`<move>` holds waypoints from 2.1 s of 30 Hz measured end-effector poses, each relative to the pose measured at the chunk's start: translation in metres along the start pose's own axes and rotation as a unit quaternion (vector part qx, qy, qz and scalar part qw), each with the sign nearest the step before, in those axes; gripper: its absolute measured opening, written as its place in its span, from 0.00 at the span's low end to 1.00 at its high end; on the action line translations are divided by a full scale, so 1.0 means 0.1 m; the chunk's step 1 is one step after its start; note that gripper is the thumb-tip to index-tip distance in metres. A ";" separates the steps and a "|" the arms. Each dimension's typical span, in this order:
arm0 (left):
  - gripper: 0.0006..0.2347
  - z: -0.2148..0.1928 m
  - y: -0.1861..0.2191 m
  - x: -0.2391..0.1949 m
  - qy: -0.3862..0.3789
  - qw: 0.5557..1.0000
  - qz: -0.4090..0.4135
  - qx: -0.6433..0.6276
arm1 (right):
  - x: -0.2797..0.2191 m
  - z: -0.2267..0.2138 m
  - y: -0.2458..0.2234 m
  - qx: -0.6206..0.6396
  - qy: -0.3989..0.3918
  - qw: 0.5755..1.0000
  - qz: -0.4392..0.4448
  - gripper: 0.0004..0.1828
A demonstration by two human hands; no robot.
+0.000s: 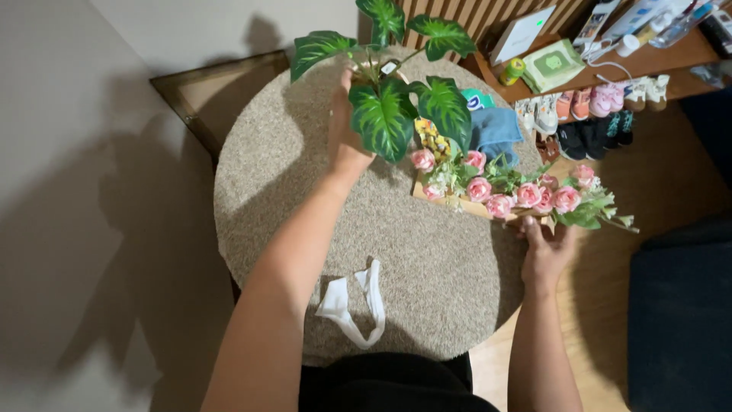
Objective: Cleaning individual leaves of an artificial plant using a cloth.
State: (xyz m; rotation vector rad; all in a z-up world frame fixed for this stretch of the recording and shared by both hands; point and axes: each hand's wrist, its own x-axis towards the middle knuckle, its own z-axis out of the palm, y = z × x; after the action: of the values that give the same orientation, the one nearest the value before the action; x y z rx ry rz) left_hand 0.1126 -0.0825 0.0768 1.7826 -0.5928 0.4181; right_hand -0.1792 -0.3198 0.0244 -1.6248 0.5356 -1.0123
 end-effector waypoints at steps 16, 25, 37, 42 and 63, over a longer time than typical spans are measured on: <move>0.23 -0.92 0.09 -0.62 0.006 0.999 -0.002 -0.050 | -0.38 0.14 0.36 -0.024 0.137 0.988 -0.072 0.17; 0.32 -1.07 0.50 -1.14 -0.054 0.996 -0.063 -0.042 | -1.30 0.87 -0.68 -0.080 -0.352 0.915 -0.181 0.17; 0.45 -1.68 0.86 -1.20 -0.115 0.988 -0.100 -0.026 | -1.29 1.08 -0.85 -0.264 -0.556 0.783 -0.090 0.07; 0.29 -1.44 0.26 -1.64 0.034 0.995 0.089 -0.021 | -1.19 1.16 -0.93 -0.361 -0.522 0.773 0.023 0.23; 0.05 -1.54 1.05 -1.13 0.131 0.922 0.364 0.025 | -0.91 0.86 0.21 -0.266 -0.482 0.829 -0.101 0.21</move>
State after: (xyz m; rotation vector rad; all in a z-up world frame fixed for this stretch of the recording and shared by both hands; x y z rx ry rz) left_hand -0.0379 0.0627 0.1389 1.4653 -1.0523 1.1697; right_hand -0.1529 -0.2084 -0.0293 -2.4555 -0.0813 -0.0469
